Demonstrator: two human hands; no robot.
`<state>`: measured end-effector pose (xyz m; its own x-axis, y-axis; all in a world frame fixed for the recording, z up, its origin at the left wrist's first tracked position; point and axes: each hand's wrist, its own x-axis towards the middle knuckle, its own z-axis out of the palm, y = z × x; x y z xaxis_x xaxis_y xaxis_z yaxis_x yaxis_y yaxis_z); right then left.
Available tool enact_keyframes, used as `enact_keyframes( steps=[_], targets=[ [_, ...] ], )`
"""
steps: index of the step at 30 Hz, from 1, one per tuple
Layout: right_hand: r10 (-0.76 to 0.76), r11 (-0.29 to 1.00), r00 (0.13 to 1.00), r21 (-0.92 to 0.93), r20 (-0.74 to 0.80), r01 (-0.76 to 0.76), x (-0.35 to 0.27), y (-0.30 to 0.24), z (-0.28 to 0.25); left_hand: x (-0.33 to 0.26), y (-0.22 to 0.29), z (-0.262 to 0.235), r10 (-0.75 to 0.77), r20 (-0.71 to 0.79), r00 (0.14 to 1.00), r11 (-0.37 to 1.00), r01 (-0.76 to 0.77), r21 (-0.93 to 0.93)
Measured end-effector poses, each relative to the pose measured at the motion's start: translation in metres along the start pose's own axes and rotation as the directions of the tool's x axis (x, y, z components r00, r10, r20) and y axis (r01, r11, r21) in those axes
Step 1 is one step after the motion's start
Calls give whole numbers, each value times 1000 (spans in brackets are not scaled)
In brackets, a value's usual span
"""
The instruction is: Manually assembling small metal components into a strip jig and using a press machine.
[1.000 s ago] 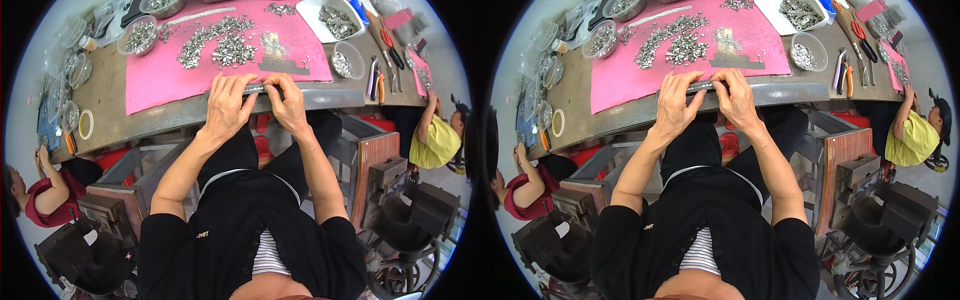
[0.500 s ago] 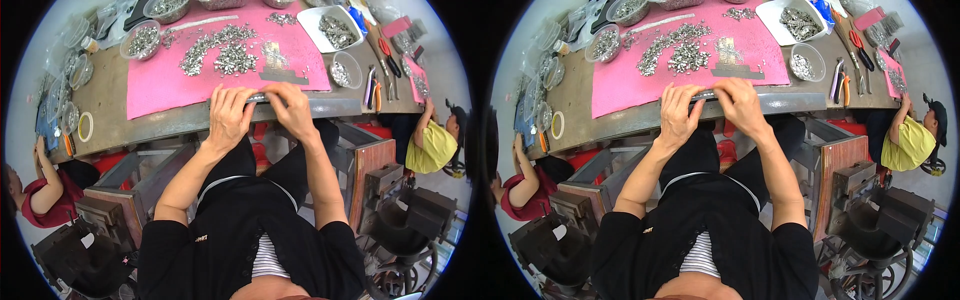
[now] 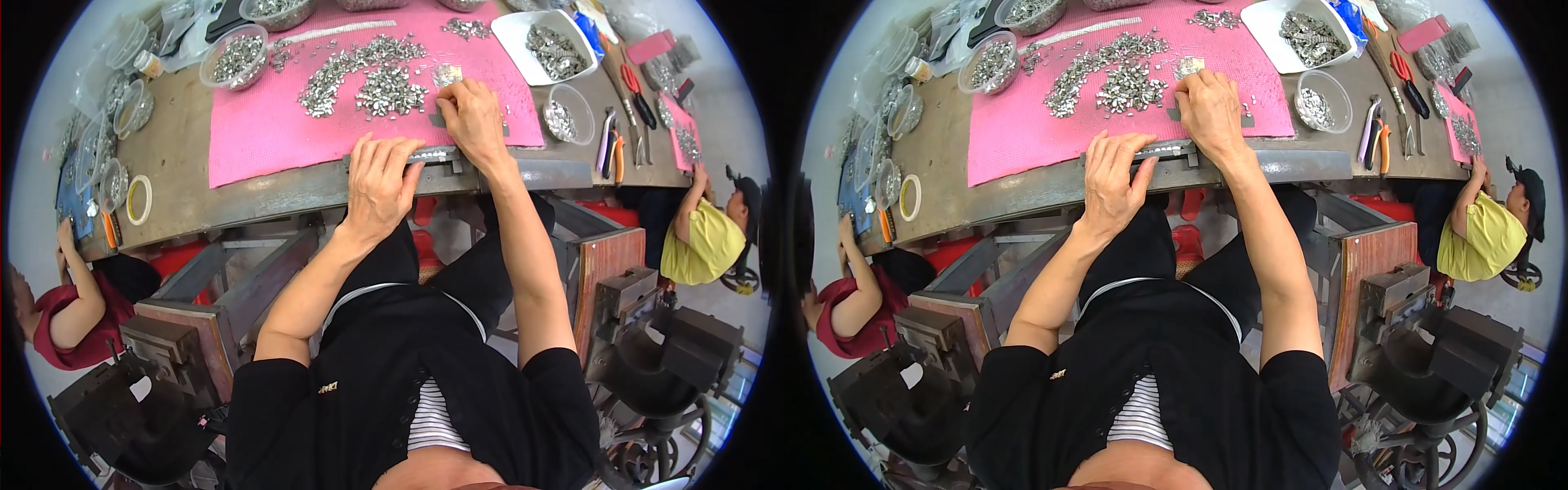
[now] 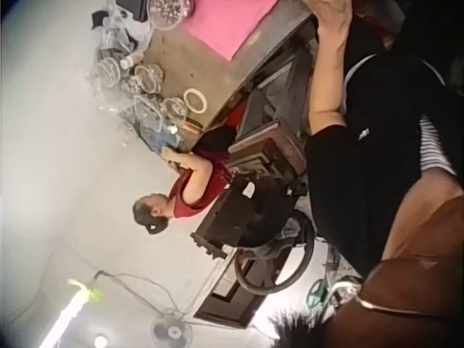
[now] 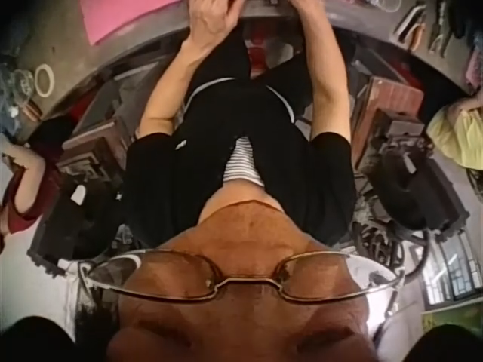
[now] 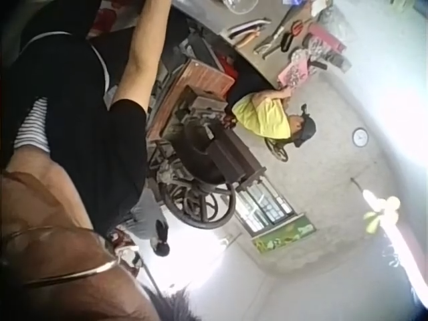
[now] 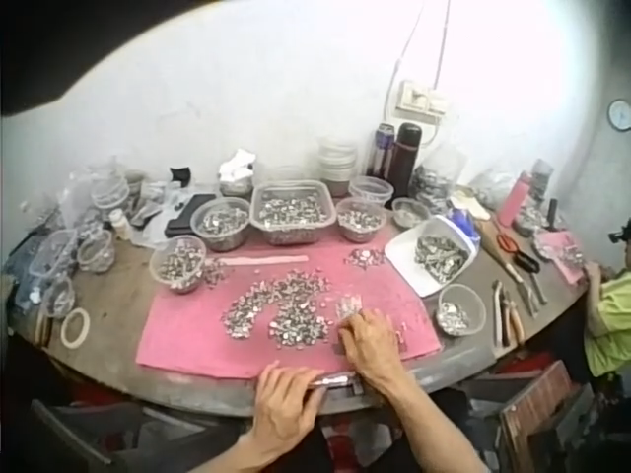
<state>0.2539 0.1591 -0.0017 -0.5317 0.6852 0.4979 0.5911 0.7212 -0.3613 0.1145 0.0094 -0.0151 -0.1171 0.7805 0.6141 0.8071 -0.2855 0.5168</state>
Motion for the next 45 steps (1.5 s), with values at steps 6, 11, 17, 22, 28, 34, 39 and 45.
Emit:
enact_keyframes(
  steps=[6, 11, 17, 22, 28, 34, 39, 45],
  targets=[
    [129, 850, 976, 487, 177, -200, -36, -33, -34, 1, 2, -2, -1, -18, 1000, 1000, 0, -14],
    [61, 870, 994, 484, 94, -100, -50, -41, -31, -1, -2, 0, 27, -24, 999, 1000, -27, 7],
    [50, 888, 997, 454, 63, -74, -53, -41, -25, -1, -1, 1, 37, -39, 999, 999, -37, -5],
    [55, 887, 997, 456, 59, -76, -54, -40, -23, -2, -1, 2, 40, -46, 998, 999, -41, -24],
    [92, 860, 993, 496, 76, -117, -55, -40, -26, -2, 0, 1, 35, -49, 998, 999, -36, -17],
    [79, 884, 993, 454, 86, -110, -54, -39, -25, -2, -1, 2, 14, -54, 998, 1000, -16, -26],
    [96, 866, 991, 483, 94, -130, -54, -40, -26, -1, -1, 3, 15, -51, 999, 999, -16, -29],
    [-57, 942, 997, 328, -49, 71, -54, -44, -17, 0, -1, -4, -5, -48, 999, 1000, 4, -18]
  ],
)
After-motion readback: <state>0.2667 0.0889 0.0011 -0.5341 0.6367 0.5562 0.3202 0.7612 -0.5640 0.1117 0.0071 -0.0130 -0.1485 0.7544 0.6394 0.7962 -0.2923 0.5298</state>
